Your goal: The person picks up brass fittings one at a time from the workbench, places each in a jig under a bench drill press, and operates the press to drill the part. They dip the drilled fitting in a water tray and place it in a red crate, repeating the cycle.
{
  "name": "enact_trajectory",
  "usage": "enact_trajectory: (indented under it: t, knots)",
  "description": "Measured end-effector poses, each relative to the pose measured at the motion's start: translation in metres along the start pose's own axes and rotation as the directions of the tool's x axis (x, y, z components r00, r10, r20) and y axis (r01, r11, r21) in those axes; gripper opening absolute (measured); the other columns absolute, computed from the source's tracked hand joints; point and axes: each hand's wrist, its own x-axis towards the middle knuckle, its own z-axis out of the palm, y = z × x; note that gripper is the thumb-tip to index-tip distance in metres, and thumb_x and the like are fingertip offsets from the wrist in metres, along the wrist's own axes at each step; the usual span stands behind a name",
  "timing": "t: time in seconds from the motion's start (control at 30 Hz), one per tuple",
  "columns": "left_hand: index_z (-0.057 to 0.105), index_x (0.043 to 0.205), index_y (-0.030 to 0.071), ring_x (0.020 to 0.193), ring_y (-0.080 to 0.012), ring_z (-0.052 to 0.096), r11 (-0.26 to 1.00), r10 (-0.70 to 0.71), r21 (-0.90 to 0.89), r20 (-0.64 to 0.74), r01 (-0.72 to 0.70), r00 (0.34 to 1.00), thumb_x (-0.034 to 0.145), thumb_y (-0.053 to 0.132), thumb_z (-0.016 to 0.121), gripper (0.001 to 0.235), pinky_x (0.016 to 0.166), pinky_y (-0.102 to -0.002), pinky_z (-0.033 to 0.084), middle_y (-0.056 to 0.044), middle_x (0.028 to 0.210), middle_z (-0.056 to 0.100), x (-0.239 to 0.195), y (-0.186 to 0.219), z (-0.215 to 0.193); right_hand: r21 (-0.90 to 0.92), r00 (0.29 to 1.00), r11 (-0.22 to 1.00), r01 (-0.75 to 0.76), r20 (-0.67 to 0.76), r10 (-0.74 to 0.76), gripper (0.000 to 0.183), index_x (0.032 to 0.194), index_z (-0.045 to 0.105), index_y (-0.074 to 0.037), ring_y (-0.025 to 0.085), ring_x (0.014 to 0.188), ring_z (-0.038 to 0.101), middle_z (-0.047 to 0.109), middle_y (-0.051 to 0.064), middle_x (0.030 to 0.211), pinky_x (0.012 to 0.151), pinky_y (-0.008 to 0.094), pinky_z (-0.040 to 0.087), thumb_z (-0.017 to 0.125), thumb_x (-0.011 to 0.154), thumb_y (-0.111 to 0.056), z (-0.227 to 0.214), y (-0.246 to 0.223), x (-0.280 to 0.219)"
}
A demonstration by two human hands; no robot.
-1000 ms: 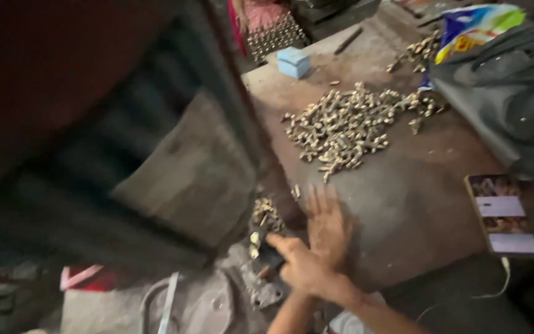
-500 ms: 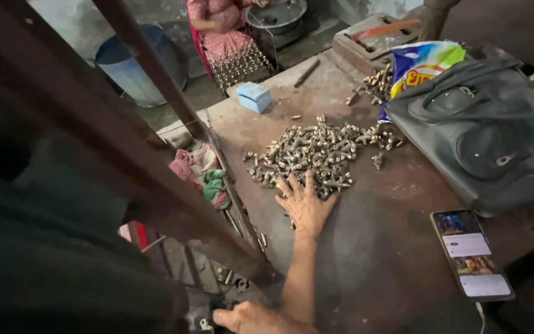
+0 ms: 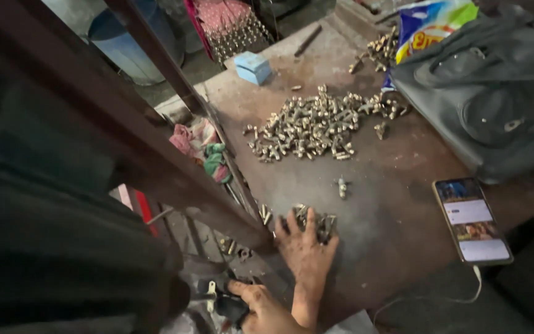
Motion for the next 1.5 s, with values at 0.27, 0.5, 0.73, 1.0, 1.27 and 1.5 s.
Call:
enact_trajectory:
  t: [0.27, 0.5, 0.73, 1.0, 1.27, 1.5]
  knots:
    - [0.063, 0.137, 0.026, 0.132, -0.0447, 0.042, 0.985, 0.01, 0.172, 0.001, -0.01, 1.0, 0.072, 0.048, 0.081, 0.071, 0.107, -0.062, 0.033, -0.016, 0.144, 0.05, -0.027, 0.004, -0.056, 0.114, 0.984, 0.981, -0.157, 0.101, 0.145, 0.052, 0.131, 0.063, -0.001, 0.037, 0.12, 0.066, 0.071, 0.024, 0.12, 0.104, 0.041, 0.048, 0.055, 0.08, -0.004, -0.091, -0.123, 0.08]
    - [0.059, 0.135, -0.003, 0.145, -0.0497, 0.033, 0.978, 0.045, 0.198, 0.065, -0.057, 0.997, 0.094, 0.042, 0.062, 0.06, 0.117, -0.056, 0.028, -0.028, 0.147, 0.048, 0.044, -0.016, 0.002, -0.101, 1.0, 0.995, 0.008, -0.01, -0.009, 0.065, 0.145, 0.056, -0.007, 0.037, 0.124, 0.057, 0.063, 0.022, 0.129, 0.108, 0.043, 0.043, 0.06, 0.08, -0.002, -0.064, -0.067, 0.07]
    - [0.065, 0.117, -0.007, 0.124, -0.0402, 0.054, 0.913, -0.359, 0.369, 0.518, 0.175, 0.776, 0.106, 0.045, 0.047, 0.056, 0.108, -0.046, 0.045, -0.024, 0.127, 0.059, 0.067, -0.015, -0.006, -0.138, 0.993, 0.987, -0.079, 0.077, 0.09, 0.07, 0.147, 0.052, -0.008, 0.038, 0.123, 0.057, 0.063, 0.023, 0.128, 0.106, 0.043, 0.043, 0.058, 0.077, -0.002, -0.073, -0.087, 0.086]
    - [0.067, 0.102, 0.0, 0.105, -0.0406, 0.059, 0.966, -0.084, 0.257, 0.249, 0.018, 0.965, 0.096, 0.031, 0.056, 0.033, 0.082, -0.048, 0.054, -0.022, 0.111, 0.063, -0.004, -0.023, -0.03, -0.116, 0.992, 0.991, -0.073, 0.097, 0.084, 0.07, 0.146, 0.052, -0.002, 0.04, 0.121, 0.058, 0.063, 0.027, 0.124, 0.104, 0.044, 0.045, 0.057, 0.077, -0.001, -0.071, -0.098, 0.085]
    - [0.068, 0.101, 0.001, 0.104, -0.0355, 0.057, 0.996, 0.074, 0.025, 0.241, -0.083, 0.968, 0.089, 0.04, 0.066, 0.041, 0.081, -0.047, 0.049, -0.015, 0.105, 0.062, 0.073, 0.062, 0.053, -0.207, 0.977, 0.976, -0.067, 0.183, 0.106, 0.059, 0.137, 0.056, 0.0, 0.044, 0.11, 0.06, 0.064, 0.029, 0.109, 0.096, 0.05, 0.046, 0.055, 0.078, 0.001, -0.112, -0.149, 0.104]
    - [0.062, 0.114, 0.005, 0.091, -0.0287, 0.066, 0.922, -0.018, -0.369, 0.27, 0.121, 0.963, 0.101, 0.018, 0.06, 0.019, 0.074, -0.041, 0.052, -0.01, 0.097, 0.067, 0.031, 0.04, 0.011, -0.095, 0.982, 0.992, -0.082, 0.161, 0.096, 0.052, 0.129, 0.062, 0.003, 0.044, 0.106, 0.066, 0.068, 0.031, 0.101, 0.092, 0.049, 0.051, 0.054, 0.078, -0.001, -0.114, -0.165, 0.097]
